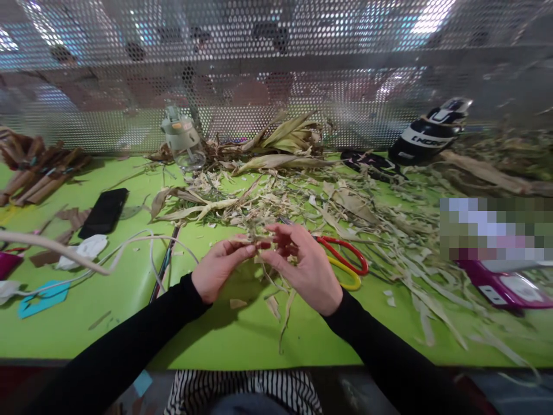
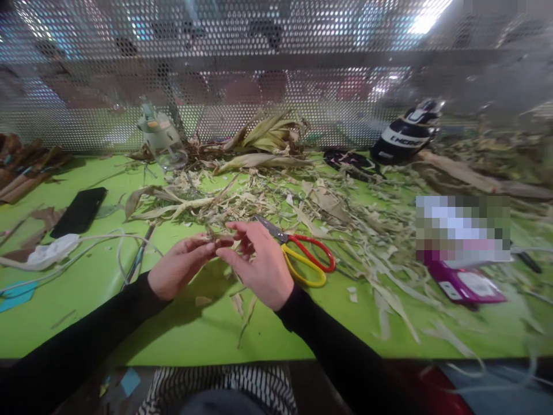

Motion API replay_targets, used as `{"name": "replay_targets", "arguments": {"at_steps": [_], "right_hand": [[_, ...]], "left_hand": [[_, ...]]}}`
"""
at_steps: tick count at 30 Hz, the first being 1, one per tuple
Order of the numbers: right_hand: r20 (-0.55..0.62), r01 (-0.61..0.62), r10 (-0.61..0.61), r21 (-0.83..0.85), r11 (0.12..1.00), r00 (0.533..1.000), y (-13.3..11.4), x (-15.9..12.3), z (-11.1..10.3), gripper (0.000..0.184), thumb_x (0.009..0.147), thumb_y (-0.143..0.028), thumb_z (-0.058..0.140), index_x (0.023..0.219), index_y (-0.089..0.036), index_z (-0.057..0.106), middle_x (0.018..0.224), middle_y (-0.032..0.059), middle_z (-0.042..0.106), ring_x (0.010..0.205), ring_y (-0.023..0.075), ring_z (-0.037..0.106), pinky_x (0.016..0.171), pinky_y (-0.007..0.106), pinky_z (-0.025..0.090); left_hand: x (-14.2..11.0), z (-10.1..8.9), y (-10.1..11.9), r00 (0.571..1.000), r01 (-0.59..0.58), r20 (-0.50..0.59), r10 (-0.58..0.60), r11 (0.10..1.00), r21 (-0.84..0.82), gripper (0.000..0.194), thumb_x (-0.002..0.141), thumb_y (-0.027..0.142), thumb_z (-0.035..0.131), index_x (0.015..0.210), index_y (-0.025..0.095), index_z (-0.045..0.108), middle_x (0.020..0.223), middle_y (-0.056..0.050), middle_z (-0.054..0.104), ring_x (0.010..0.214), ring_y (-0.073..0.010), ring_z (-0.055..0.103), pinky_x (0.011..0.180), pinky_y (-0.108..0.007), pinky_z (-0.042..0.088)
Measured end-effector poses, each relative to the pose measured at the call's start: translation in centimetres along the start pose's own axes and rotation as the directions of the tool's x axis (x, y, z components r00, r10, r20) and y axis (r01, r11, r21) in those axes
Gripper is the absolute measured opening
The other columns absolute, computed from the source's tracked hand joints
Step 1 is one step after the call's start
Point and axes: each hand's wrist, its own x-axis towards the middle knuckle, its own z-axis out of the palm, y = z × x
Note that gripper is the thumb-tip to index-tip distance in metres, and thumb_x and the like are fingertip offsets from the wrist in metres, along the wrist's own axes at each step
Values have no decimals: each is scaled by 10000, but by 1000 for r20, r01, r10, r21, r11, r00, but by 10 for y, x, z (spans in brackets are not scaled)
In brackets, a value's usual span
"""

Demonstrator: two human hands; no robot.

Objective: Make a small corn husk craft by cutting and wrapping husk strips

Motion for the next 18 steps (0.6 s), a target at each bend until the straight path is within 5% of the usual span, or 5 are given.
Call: {"name": "replay_targets", "arguments": {"at_steps": [6, 13, 18], "right_hand": [[46, 163, -158, -137, 977, 986, 5, 2, 0, 73, 829, -244, 604, 807, -181, 633, 811, 44, 631, 731, 159, 577, 650, 295, 508], [39, 323, -322, -214, 922, 946, 9, -5, 6, 80, 842, -225, 586, 897, -175, 615, 852, 57, 655, 802, 181, 597, 701, 325, 515], [53, 167, -159, -348, 923, 986, 18, 25, -27, 167, 892, -295, 506, 973, -175, 588, 885, 58, 620, 740, 164, 562, 635, 301, 486]], "left_hand": [[-3, -2, 3, 995, 75, 55, -82, 991, 115, 133, 668, 230, 745, 732, 134, 679, 676, -14, 667, 673, -112, 594, 723, -236, 448], [-6, -3, 0, 992, 72, 92, -88, 983, 166, 113, 715, 251, 700, 712, 138, 703, 704, -29, 664, 682, -112, 584, 729, -235, 442], [0, -14, 20, 997, -25, -66, 29, 997, 66, 157, 684, 261, 722, 794, 149, 718, 788, -40, 694, 722, -123, 607, 688, -236, 460]]}}
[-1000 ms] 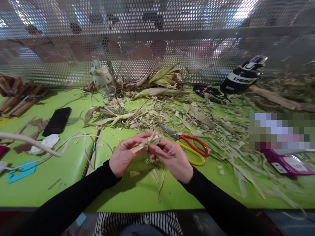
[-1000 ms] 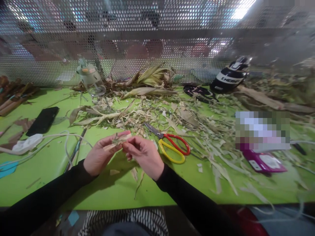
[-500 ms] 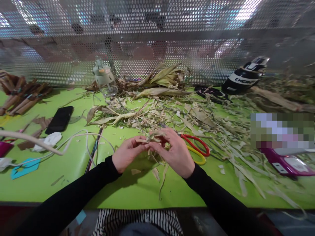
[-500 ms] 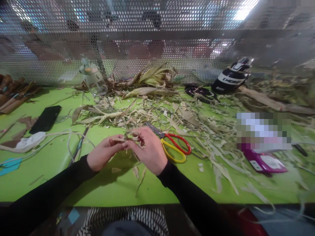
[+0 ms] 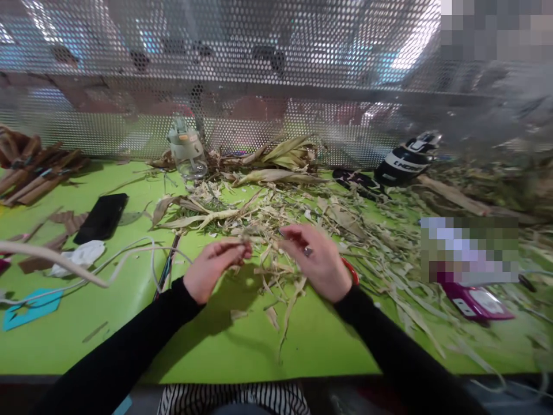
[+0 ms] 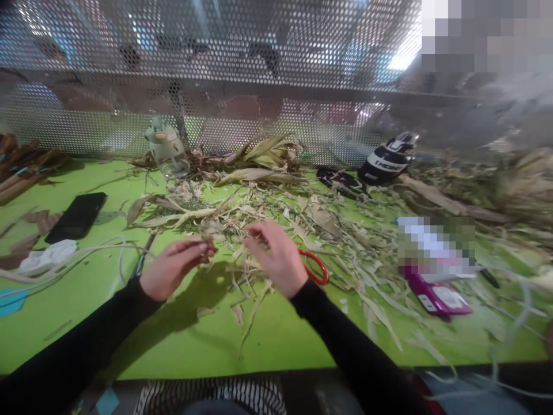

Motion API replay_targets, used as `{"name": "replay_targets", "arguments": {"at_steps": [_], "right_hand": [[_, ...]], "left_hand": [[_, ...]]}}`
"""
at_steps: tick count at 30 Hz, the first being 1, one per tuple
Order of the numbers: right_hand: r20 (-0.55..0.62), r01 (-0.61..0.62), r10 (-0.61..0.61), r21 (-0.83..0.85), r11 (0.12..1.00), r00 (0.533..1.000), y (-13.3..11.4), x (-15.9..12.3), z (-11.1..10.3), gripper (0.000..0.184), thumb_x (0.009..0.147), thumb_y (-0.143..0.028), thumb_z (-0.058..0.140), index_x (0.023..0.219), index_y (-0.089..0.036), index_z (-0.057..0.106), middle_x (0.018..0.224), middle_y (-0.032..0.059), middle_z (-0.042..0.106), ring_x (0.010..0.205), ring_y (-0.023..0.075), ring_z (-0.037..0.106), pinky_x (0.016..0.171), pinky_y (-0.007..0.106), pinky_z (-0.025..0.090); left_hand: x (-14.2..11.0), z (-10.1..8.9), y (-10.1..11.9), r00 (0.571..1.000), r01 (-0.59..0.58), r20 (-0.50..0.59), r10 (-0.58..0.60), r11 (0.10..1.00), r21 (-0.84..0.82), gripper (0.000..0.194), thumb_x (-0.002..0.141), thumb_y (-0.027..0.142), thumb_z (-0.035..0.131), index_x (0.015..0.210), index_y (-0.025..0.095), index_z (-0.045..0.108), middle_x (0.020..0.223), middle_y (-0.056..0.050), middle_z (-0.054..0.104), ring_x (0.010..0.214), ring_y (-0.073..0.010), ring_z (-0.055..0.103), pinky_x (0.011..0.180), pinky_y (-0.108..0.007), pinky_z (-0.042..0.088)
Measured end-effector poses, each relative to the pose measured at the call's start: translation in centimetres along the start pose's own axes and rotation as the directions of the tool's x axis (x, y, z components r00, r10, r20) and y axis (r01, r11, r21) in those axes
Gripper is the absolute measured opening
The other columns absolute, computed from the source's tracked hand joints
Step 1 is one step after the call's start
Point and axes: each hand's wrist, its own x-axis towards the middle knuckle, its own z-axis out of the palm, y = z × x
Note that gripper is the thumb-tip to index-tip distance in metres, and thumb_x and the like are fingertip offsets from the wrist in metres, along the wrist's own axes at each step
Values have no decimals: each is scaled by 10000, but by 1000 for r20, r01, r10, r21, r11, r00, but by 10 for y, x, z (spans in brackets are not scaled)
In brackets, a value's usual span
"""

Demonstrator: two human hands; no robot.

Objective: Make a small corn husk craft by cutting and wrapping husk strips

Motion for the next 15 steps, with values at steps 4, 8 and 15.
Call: {"name": "replay_targets", "arguments": {"at_steps": [4, 8, 15], "right_hand": [[99, -164, 200, -290, 943, 975, 40, 36, -9, 98, 814, -244, 586, 839, -163, 635, 870, 75, 601, 857, 207, 542, 814, 352, 422], [166, -216, 269, -280, 935, 949, 61, 56, 11, 122, 731, -252, 643, 662, -155, 619, 727, 64, 596, 748, 200, 544, 745, 333, 412], [243, -265, 264, -31, 964, 933, 49, 83, 1, 150, 769, -309, 575, 736, -165, 592, 712, 25, 645, 656, 138, 573, 660, 273, 447]], "left_hand": [[6, -11, 18, 978, -114, -195, 78, 976, -184, 154, 654, 246, 738, 769, 151, 699, 774, -20, 681, 781, -126, 625, 648, -212, 459], [9, -15, 22, 976, -109, -207, 61, 968, -227, 153, 672, 247, 725, 768, 138, 676, 735, -19, 670, 776, -125, 631, 631, -205, 456], [13, -18, 24, 981, -109, -187, 49, 939, -327, 154, 694, 230, 705, 813, 148, 652, 688, 12, 637, 712, -91, 620, 603, -179, 456]]}}
